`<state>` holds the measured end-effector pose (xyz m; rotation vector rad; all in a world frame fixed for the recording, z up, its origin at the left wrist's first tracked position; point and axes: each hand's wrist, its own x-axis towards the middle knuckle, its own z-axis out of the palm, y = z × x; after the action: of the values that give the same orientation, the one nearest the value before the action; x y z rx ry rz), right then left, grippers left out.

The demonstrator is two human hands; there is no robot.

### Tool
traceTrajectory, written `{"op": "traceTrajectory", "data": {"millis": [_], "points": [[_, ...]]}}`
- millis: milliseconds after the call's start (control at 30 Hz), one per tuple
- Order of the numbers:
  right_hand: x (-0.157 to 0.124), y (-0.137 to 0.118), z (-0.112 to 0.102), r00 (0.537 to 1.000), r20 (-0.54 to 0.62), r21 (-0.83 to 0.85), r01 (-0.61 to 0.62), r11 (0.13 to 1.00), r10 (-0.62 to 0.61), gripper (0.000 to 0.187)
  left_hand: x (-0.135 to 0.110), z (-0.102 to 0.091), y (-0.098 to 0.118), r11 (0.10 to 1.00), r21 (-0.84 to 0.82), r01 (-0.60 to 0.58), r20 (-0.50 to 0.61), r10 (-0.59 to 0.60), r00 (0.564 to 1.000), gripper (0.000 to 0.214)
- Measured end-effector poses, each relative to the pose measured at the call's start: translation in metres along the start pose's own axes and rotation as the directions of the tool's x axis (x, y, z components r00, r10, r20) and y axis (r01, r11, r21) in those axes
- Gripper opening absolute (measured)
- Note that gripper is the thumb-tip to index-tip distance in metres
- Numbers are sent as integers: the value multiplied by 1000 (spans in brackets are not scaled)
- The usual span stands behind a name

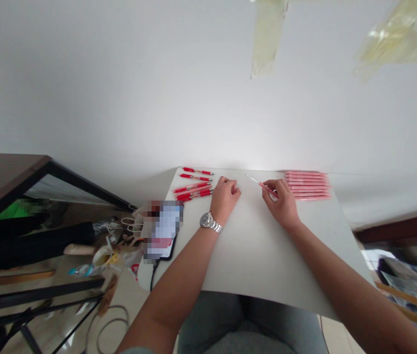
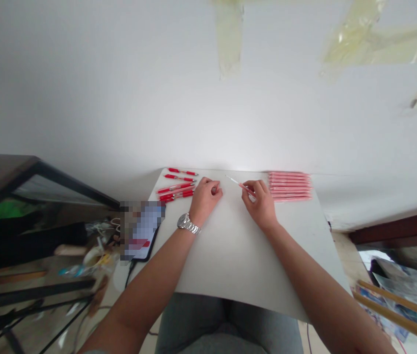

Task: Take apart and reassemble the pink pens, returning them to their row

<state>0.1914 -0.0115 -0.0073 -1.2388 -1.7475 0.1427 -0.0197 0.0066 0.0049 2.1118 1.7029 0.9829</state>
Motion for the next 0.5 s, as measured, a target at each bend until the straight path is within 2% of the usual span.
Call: {"op": "traceTrajectory", "data": {"millis": [200, 367, 500], "points": [[0, 0, 0, 1000, 9, 10, -8, 1000, 8, 12, 0, 1, -1, 1000, -17, 10, -8, -10, 1000, 8], [0, 0, 0, 1000, 12, 10, -9, 1000, 8, 12, 1, 5, -3, 998, -61, 26, -52, -29, 998, 23], [0, -1, 0, 1000, 16, 13, -13, 1000, 13, 12, 0, 3, -2, 994, -108, -1, -97, -9, 995, 24]]}}
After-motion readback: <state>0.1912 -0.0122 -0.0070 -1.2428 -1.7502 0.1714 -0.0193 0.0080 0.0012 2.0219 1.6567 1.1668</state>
